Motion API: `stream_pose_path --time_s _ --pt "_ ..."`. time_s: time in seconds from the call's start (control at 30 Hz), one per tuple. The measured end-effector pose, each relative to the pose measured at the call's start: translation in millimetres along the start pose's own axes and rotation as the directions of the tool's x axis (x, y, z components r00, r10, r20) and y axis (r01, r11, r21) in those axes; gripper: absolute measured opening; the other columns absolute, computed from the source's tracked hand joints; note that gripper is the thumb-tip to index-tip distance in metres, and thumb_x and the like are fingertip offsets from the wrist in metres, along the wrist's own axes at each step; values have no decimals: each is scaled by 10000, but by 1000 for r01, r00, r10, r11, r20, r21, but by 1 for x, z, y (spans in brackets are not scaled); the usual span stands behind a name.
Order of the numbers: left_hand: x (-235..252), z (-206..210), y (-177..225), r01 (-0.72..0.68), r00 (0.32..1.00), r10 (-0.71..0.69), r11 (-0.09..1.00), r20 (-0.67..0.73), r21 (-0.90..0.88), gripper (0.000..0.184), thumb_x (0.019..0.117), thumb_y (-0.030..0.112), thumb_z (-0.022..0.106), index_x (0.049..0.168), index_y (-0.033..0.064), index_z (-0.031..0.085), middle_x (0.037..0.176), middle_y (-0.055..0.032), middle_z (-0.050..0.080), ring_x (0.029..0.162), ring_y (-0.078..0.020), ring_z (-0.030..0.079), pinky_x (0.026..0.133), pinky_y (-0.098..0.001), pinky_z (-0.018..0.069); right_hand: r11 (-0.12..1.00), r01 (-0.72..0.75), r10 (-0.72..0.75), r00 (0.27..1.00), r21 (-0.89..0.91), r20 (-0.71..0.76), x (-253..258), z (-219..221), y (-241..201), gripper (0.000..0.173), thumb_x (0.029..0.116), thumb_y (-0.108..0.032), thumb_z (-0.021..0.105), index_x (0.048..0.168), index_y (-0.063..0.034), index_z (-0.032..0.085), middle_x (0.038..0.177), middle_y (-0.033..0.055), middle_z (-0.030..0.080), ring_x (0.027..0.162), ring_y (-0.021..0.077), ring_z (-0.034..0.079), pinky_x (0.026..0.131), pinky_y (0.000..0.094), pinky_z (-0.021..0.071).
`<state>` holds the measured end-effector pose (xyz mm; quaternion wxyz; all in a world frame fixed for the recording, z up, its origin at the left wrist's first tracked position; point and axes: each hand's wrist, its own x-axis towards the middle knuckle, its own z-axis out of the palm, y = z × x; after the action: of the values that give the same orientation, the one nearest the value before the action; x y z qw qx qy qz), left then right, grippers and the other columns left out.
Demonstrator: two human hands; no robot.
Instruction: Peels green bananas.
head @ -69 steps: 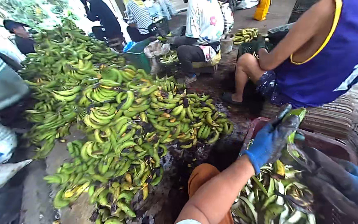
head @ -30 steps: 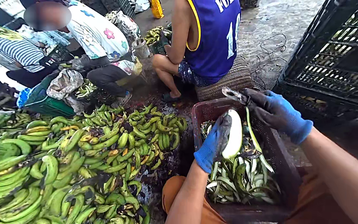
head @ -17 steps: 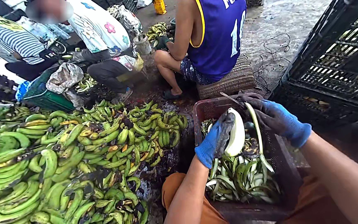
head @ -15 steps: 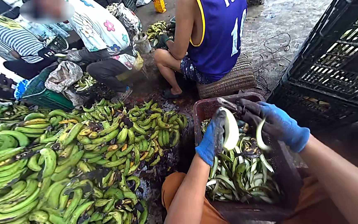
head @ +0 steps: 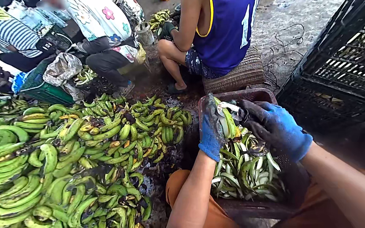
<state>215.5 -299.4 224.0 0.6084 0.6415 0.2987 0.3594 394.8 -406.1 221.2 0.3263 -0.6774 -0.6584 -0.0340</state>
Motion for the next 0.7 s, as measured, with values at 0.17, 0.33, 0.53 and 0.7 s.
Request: stream_pose_path --time_s 0.17,0.33,0.53,0.7 --pt "3 7 5 262 950 -271 962 157 77 412 1123 329 321 1445 146 501 1222 -87 639 1006 -149 629 853 -350 546 904 -397 349 899 158 263 5 -5 17 444 1089 -349 398 1470 -186 557 1192 155 709 1044 333 696 892 605 535" --pt "7 5 4 339 920 -344 939 187 60 473 1083 503 378 1482 269 473 1113 -59 682 813 -157 653 673 -336 565 879 -413 354 900 238 254 -1 -12 27 445 1086 -398 400 1408 -164 599 1135 118 718 997 269 701 877 554 551" --pt "21 -15 -4 137 981 -128 989 146 -57 347 1090 321 401 1334 148 576 1060 -41 675 888 -103 653 757 -312 574 974 202 -206 978 103 35 -11 -2 20 578 953 -495 584 1470 -238 572 1141 138 715 996 288 696 818 520 568" --pt "18 -14 -1 198 973 -128 894 193 -403 442 1098 464 300 1215 180 618 967 -5 697 806 -91 676 688 -268 590 952 304 -302 951 30 -61 -7 -11 15 473 942 -399 612 1394 -261 638 1224 137 701 1068 299 694 846 528 565"
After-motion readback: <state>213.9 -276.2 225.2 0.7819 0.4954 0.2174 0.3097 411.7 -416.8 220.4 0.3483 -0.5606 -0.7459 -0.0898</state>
